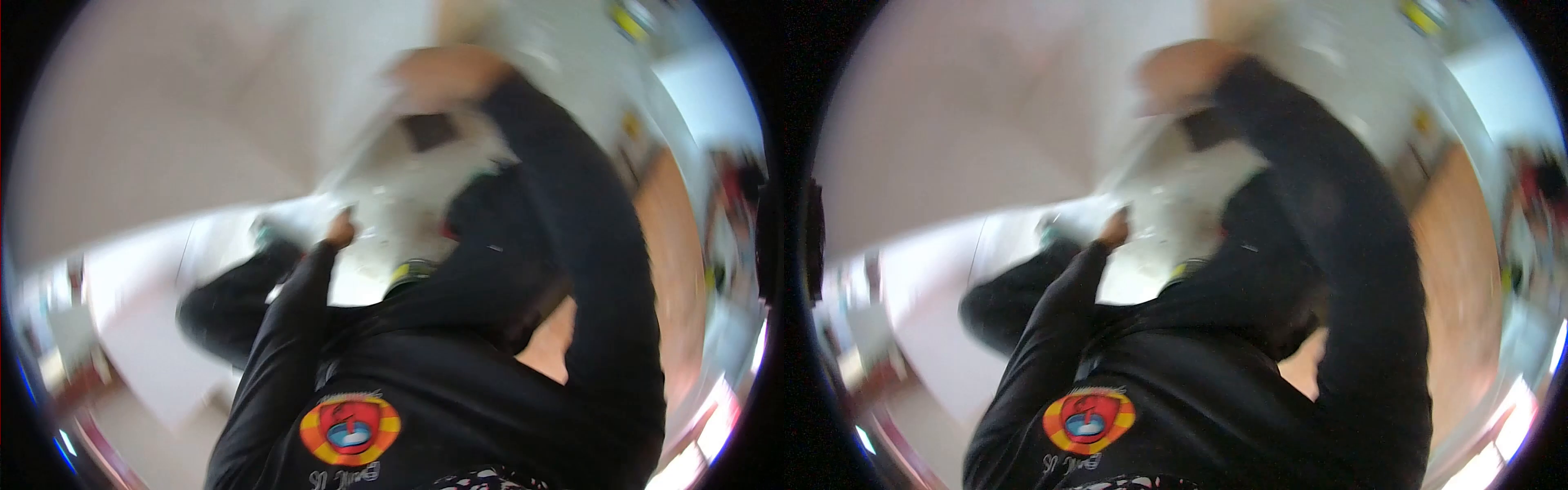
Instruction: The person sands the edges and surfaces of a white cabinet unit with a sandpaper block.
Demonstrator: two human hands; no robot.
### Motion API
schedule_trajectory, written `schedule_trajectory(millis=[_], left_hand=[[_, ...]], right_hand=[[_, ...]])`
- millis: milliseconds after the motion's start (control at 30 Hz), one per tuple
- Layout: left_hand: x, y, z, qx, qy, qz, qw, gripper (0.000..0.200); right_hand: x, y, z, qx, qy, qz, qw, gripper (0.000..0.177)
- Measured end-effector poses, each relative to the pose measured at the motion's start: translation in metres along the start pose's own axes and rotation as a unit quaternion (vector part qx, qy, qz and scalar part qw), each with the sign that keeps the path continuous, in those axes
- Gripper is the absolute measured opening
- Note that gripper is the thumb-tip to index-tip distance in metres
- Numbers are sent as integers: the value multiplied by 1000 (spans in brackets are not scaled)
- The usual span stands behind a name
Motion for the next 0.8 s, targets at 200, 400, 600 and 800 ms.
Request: schedule_trajectory(millis=[200, 400, 600, 800], left_hand=[[-119, -35, -25, -21, -545, -177, 819, 53], [-169, -46, -89, -300, -218, -33, 928, 62], [-184, -109, -113, -333, -476, -173, 795, 79], [-149, -78, -91, -353, -494, -47, 793, 69]], right_hand=[[27, 3, -13, 64, 48, 4, 997, 68], [53, 53, 46, 279, 173, 118, 937, 76], [80, 97, 110, 221, 396, 9, 891, 56], [64, 114, 126, 145, 267, 38, 952, 33]])
Point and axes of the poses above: each hand's wrist, its own y-axis towards the middle knuckle, its own z-axis out of the palm, x = y × z, the point moved 3 cm from there along y, towards the middle knuckle, and after that the axes turned 6 degrees about -z, right-handed, at the moved point
